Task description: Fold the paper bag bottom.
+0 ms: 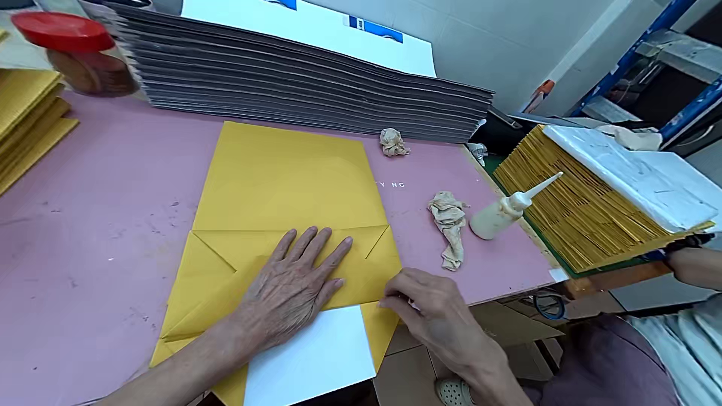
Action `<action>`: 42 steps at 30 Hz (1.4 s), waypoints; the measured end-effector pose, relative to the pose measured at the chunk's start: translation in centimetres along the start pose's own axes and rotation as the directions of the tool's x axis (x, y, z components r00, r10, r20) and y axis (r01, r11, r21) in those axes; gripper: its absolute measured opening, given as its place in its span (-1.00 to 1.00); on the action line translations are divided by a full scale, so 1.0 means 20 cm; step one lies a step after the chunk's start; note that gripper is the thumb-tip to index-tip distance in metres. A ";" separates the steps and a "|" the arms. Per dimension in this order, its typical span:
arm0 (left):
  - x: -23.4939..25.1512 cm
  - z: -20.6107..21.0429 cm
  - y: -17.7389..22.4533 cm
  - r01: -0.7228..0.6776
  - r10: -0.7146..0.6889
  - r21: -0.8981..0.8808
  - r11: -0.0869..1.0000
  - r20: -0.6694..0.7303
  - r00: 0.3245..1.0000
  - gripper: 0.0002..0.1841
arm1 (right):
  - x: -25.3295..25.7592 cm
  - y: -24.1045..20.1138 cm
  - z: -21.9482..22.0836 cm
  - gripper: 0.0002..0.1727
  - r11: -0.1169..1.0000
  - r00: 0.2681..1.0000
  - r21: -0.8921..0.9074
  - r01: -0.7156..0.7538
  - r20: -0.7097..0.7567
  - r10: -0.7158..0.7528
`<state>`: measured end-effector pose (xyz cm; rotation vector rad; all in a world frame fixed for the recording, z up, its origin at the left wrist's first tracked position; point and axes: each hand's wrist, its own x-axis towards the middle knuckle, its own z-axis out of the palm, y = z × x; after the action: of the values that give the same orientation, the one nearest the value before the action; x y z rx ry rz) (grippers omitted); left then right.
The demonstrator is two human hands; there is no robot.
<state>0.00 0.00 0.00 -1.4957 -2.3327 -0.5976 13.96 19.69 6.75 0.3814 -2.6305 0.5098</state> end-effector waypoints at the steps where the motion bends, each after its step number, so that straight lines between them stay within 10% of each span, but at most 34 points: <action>1: 0.01 0.00 0.00 0.001 -0.001 -0.007 1.000 -0.001 1.000 -0.37 | -0.01 0.01 0.05 -0.91 1.000 1.000 0.019 -0.005 0.017 0.005; 13: 0.07 0.00 0.10 0.035 -0.038 0.053 0.998 0.059 0.998 -0.26 | 0.16 0.08 0.04 -0.90 0.891 0.858 0.218 -0.398 0.431 0.278; 20: 0.10 0.03 0.06 0.121 -0.118 -0.005 0.993 0.156 0.981 -0.30 | -0.02 0.05 0.20 -0.84 0.988 0.993 0.101 -0.113 -0.011 0.115; 33: 0.12 0.02 0.11 0.183 -0.170 -0.038 0.982 0.216 0.961 -0.37 | 0.13 0.05 0.07 -0.74 0.965 0.946 0.165 -0.204 0.289 0.150; 38: 0.14 0.03 0.15 0.208 -0.198 -0.040 0.977 0.178 0.964 -0.34 | 0.21 0.40 -0.03 -0.67 0.855 0.885 -0.233 -0.464 -0.077 0.459; 42: 0.15 0.03 0.14 0.170 -0.160 -0.038 0.985 0.197 0.967 -0.36 | 0.18 0.61 -0.01 -0.59 0.731 0.803 -0.389 -0.560 -0.039 0.594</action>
<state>1.37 3.62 1.35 -1.4504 -2.6297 -0.5839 6.72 30.09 5.12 -0.5840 -2.8204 0.1378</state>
